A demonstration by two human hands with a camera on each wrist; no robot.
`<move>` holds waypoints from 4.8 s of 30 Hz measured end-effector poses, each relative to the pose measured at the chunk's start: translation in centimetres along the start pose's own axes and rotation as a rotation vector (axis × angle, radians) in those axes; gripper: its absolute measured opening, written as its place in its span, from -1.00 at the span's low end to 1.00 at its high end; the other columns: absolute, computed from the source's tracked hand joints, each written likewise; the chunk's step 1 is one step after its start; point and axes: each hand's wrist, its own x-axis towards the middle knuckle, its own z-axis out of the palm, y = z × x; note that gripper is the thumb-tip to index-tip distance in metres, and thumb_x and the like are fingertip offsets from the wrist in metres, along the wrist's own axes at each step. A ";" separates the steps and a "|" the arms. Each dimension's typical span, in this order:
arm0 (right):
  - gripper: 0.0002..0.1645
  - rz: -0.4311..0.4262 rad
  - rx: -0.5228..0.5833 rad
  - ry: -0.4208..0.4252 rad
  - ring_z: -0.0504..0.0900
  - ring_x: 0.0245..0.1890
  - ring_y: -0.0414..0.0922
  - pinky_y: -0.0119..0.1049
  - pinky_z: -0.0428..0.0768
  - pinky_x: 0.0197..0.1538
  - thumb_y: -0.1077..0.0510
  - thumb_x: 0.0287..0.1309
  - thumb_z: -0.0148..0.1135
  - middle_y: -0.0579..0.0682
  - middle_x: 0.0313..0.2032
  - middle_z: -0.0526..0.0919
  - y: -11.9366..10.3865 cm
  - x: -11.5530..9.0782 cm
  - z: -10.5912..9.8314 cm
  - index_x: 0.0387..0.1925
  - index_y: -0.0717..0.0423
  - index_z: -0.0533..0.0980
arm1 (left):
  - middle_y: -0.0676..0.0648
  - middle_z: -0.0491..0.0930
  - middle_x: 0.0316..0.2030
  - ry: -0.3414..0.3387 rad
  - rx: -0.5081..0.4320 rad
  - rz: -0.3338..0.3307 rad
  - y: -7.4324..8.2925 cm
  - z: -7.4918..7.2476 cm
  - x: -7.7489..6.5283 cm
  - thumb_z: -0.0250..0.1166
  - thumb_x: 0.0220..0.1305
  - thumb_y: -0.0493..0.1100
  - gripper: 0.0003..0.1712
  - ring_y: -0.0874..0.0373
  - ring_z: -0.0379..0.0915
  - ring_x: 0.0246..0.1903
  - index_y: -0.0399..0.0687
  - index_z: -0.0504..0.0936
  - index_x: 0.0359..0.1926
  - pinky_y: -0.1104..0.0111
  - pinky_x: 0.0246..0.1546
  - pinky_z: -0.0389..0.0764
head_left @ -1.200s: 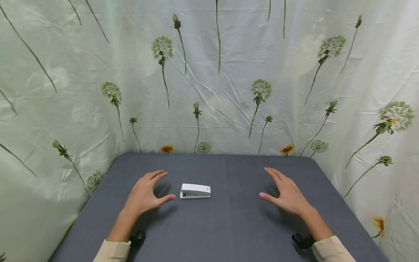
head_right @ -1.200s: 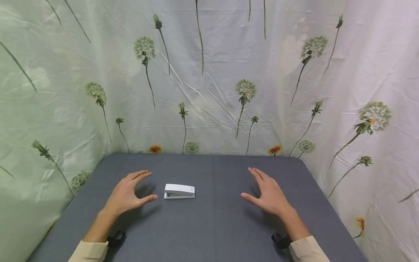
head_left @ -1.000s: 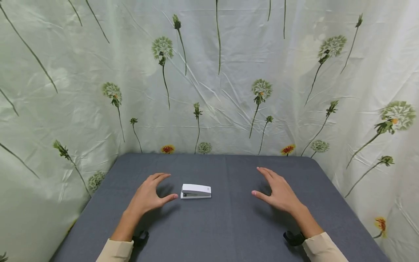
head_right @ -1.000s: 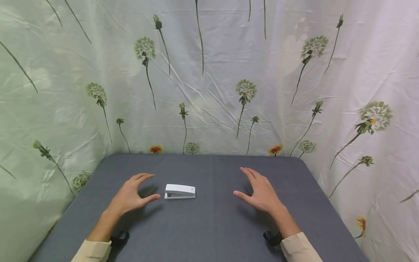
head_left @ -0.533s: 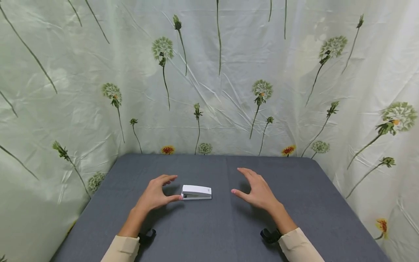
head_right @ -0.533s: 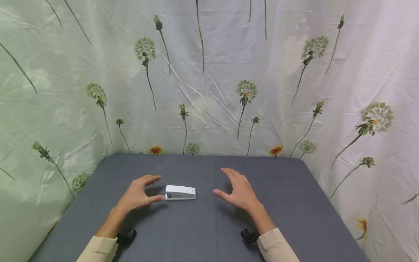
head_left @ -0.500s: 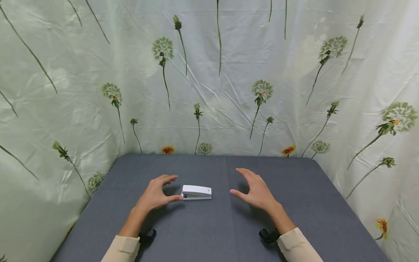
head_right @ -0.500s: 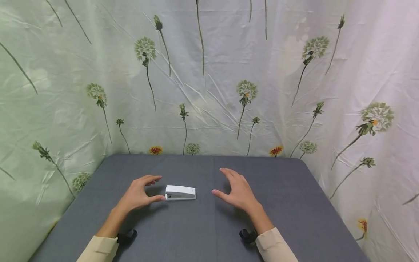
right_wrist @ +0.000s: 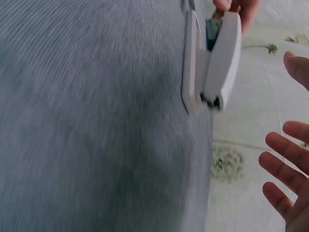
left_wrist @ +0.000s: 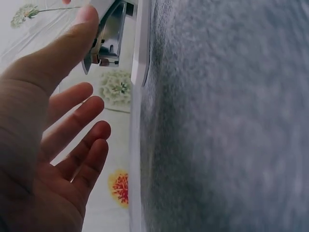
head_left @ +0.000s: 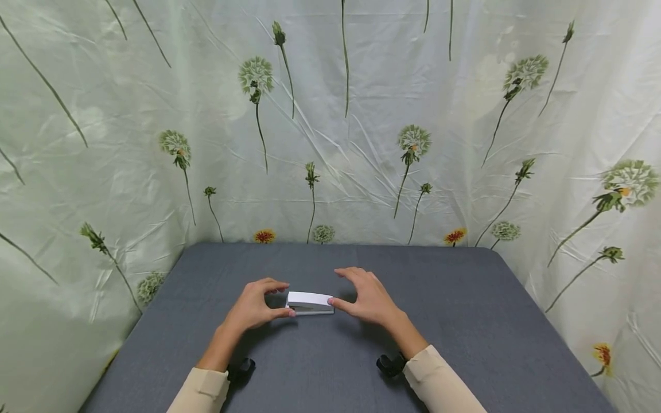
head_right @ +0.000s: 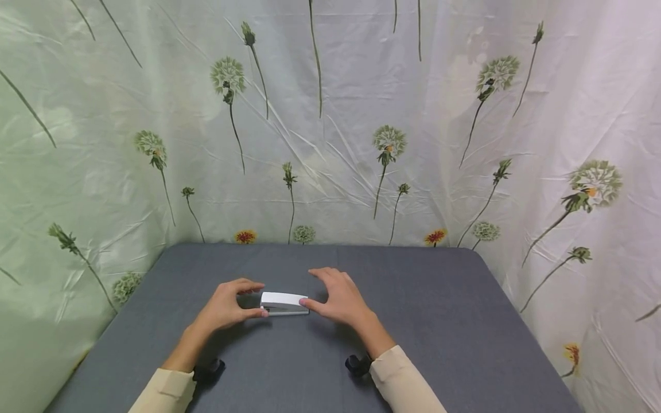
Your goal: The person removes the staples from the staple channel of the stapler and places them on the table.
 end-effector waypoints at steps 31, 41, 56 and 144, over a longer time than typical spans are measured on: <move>-0.52 -0.199 -0.078 -0.140 0.61 -0.10 -0.23 -0.22 0.54 0.02 -0.28 0.36 0.26 -0.17 0.00 0.71 -5.8 5.1 6.0 0.14 -0.17 0.67 | 0.16 0.72 -0.36 -0.054 0.008 0.016 -0.1 0.9 0.6 0.60 0.14 -0.11 -0.86 0.32 0.53 -0.36 0.09 0.80 -0.28 0.37 -0.31 0.54; -0.54 -0.220 -0.102 -0.147 0.61 -0.14 -0.24 -0.26 0.55 -0.01 -0.24 0.39 0.24 -0.16 -0.06 0.69 -5.7 5.2 5.2 0.14 -0.14 0.68 | 0.21 0.69 -0.46 -0.052 -0.028 0.039 -0.1 1.6 1.0 0.57 0.15 -0.11 -0.90 0.40 0.47 -0.47 0.14 0.78 -0.38 0.43 -0.40 0.49; -0.51 -0.163 0.102 -0.125 0.62 -0.10 -0.24 -0.31 0.60 -0.04 -0.13 0.42 0.27 -0.13 0.01 0.67 -4.2 4.1 0.0 0.25 -0.03 0.61 | 0.18 0.75 -0.38 -0.083 -0.096 -0.092 0.6 1.4 0.8 0.57 0.16 0.06 -0.81 0.36 0.61 -0.40 0.14 0.84 -0.26 0.37 -0.30 0.63; -0.70 -0.091 0.065 -0.036 0.69 -0.03 -0.10 -0.12 0.65 0.04 0.03 0.39 0.34 -0.05 -0.05 0.72 -1.6 0.3 1.5 0.03 0.08 0.69 | 0.14 0.77 -0.35 -0.023 -0.142 -0.216 1.3 2.3 0.3 0.59 0.13 -0.01 -0.80 0.36 0.59 -0.42 0.14 0.86 -0.20 0.40 -0.34 0.59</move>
